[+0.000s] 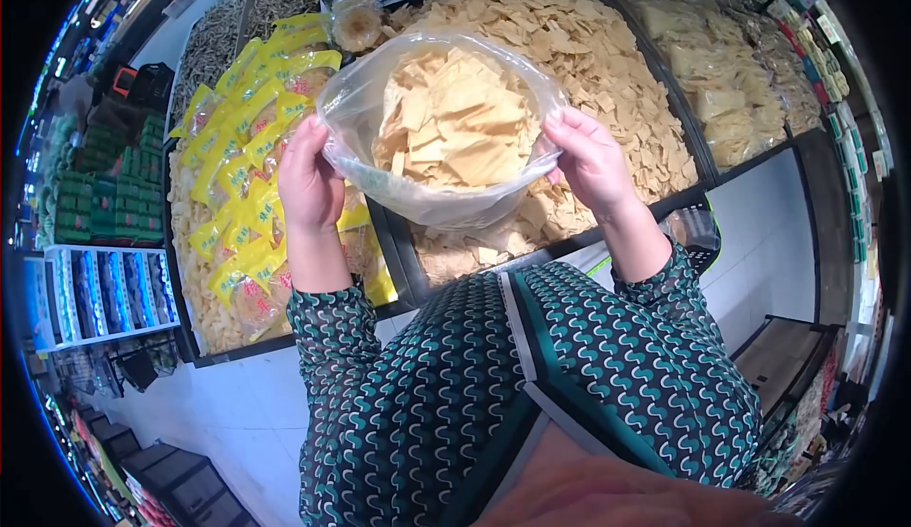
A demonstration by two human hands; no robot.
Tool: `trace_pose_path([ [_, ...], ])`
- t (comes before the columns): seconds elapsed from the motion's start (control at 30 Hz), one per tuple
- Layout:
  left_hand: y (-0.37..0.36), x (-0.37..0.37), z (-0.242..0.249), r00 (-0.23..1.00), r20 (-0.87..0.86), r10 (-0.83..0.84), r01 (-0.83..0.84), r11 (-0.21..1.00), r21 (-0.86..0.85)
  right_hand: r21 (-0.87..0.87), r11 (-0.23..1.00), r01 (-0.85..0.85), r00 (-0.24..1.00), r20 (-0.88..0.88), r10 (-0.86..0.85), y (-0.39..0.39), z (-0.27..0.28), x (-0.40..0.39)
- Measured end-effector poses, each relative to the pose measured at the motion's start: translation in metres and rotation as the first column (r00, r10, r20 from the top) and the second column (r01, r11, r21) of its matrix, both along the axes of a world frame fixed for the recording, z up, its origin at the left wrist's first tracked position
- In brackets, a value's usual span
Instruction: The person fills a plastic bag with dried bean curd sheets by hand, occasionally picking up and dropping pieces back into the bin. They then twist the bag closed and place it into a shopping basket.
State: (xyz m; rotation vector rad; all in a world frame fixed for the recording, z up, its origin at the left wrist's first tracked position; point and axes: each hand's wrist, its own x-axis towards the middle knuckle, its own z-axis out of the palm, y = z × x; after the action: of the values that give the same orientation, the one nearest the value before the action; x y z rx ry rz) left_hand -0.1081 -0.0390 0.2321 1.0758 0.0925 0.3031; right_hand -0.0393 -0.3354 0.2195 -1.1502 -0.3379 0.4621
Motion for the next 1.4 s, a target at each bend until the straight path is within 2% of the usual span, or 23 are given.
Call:
trace_pose_path([
  [0.03, -0.002, -0.005, 0.000, 0.997, -0.032, 0.070, -0.072, 0.997, -0.036, -0.098, 0.995, 0.013, 0.999, 0.032, -0.010, 0.002, 0.003, -0.003],
  [0.07, 0.004, -0.010, -0.005, 0.998, -0.017, -0.067, 0.068, 0.996, 0.049, -0.127, 0.992, 0.014, 1.000, -0.003, -0.015, 0.005, -0.004, 0.002],
  [0.17, 0.007, -0.024, -0.008, 0.988, 0.029, -0.153, 0.148, 0.982, 0.119, -0.124, 0.992, 0.008, 1.000, 0.010, -0.007, 0.001, 0.000, -0.001],
  [0.23, -0.001, -0.033, -0.001, 0.988, 0.096, -0.125, 0.111, 0.984, 0.137, -0.112, 0.993, 0.021, 1.000, 0.024, -0.018, 0.003, 0.008, -0.009],
  [0.3, -0.007, -0.040, -0.002, 0.999, 0.007, -0.048, 0.047, 0.995, 0.090, -0.141, 0.988, -0.057, 0.995, 0.077, 0.068, 0.003, 0.002, -0.010],
  [0.37, -0.005, -0.050, -0.005, 0.995, -0.003, -0.095, 0.094, 0.986, 0.137, -0.182, 0.980, -0.081, 0.996, 0.012, 0.084, 0.001, 0.000, -0.009],
  [0.5, -0.001, -0.064, -0.006, 0.992, 0.116, -0.045, 0.030, 0.991, 0.129, -0.124, 0.992, -0.013, 0.993, 0.111, 0.027, 0.001, 0.007, -0.024],
  [0.57, -0.006, -0.061, -0.008, 0.998, -0.038, 0.053, -0.047, 0.988, 0.146, -0.253, 0.951, -0.175, 0.964, 0.151, 0.218, 0.003, -0.001, -0.010],
  [0.7, -0.006, -0.080, -0.016, 0.985, -0.098, -0.142, 0.166, 0.934, 0.315, -0.286, 0.944, -0.167, 0.967, 0.139, 0.213, -0.003, 0.008, -0.022],
  [0.77, -0.006, -0.084, -0.018, 0.984, -0.120, -0.132, 0.164, 0.934, 0.317, -0.322, 0.931, -0.172, 0.970, 0.107, 0.216, -0.006, 0.005, -0.021],
  [0.83, 0.001, -0.080, -0.022, 0.949, -0.210, -0.235, 0.296, 0.893, 0.338, -0.356, 0.919, -0.170, 0.970, 0.103, 0.219, -0.005, 0.006, -0.019],
  [0.87, 0.001, -0.075, -0.021, 0.948, -0.213, -0.235, 0.297, 0.893, 0.339, -0.356, 0.922, -0.154, 0.976, 0.092, 0.199, -0.004, 0.007, -0.021],
  [0.93, 0.001, -0.062, -0.016, 0.997, -0.006, -0.071, 0.063, 0.838, 0.542, -0.356, 0.924, -0.143, 0.980, 0.078, 0.182, -0.003, 0.006, -0.028],
  [0.97, -0.002, -0.055, -0.007, 0.998, -0.009, -0.067, 0.061, 0.838, 0.543, -0.342, 0.927, -0.152, 0.976, 0.096, 0.195, -0.002, 0.005, -0.032],
  [1.03, -0.015, -0.038, 0.019, 0.986, 0.070, 0.154, -0.147, 0.579, 0.802, -0.328, 0.931, -0.163, 0.971, 0.114, 0.210, 0.001, 0.002, -0.041],
  [1.07, -0.022, -0.030, 0.028, 0.985, 0.069, 0.157, -0.148, 0.580, 0.801, -0.339, 0.927, -0.160, 0.970, 0.120, 0.212, 0.001, 0.000, -0.046],
  [1.13, -0.032, -0.014, 0.039, 0.984, 0.045, 0.172, -0.068, 0.126, 0.990, -0.332, 0.932, -0.148, 0.979, 0.084, 0.185, 0.003, -0.006, -0.054],
  [1.17, -0.031, -0.005, 0.039, 0.984, 0.048, 0.170, -0.070, 0.126, 0.990, -0.332, 0.932, -0.145, 0.979, 0.086, 0.183, 0.002, -0.005, -0.055],
  [1.23, -0.030, 0.010, 0.036, 0.955, -0.262, 0.139, 0.280, -0.132, 0.951, -0.663, 0.749, -0.019, 0.886, 0.336, 0.320, -0.002, -0.002, -0.055],
  [1.27, -0.024, 0.012, 0.026, 0.994, -0.046, 0.100, 0.050, -0.046, 0.998, -0.619, 0.786, 0.008, 0.876, 0.383, 0.293, -0.007, -0.009, -0.054],
  [1.3, -0.018, 0.011, 0.033, 0.995, -0.045, 0.091, 0.050, -0.050, 0.998, -0.616, 0.788, 0.015, 0.879, 0.384, 0.283, -0.013, -0.002, -0.053],
  [1.37, -0.008, 0.001, 0.049, 0.994, -0.079, 0.077, 0.058, 0.239, 0.969, -0.436, 0.892, -0.119, 0.959, 0.181, 0.216, -0.026, 0.021, -0.054],
  [1.4, -0.004, -0.005, 0.048, 0.993, -0.089, 0.075, 0.045, 0.461, 0.886, -0.335, 0.935, -0.118, 0.969, 0.167, 0.182, -0.027, 0.027, -0.056],
])
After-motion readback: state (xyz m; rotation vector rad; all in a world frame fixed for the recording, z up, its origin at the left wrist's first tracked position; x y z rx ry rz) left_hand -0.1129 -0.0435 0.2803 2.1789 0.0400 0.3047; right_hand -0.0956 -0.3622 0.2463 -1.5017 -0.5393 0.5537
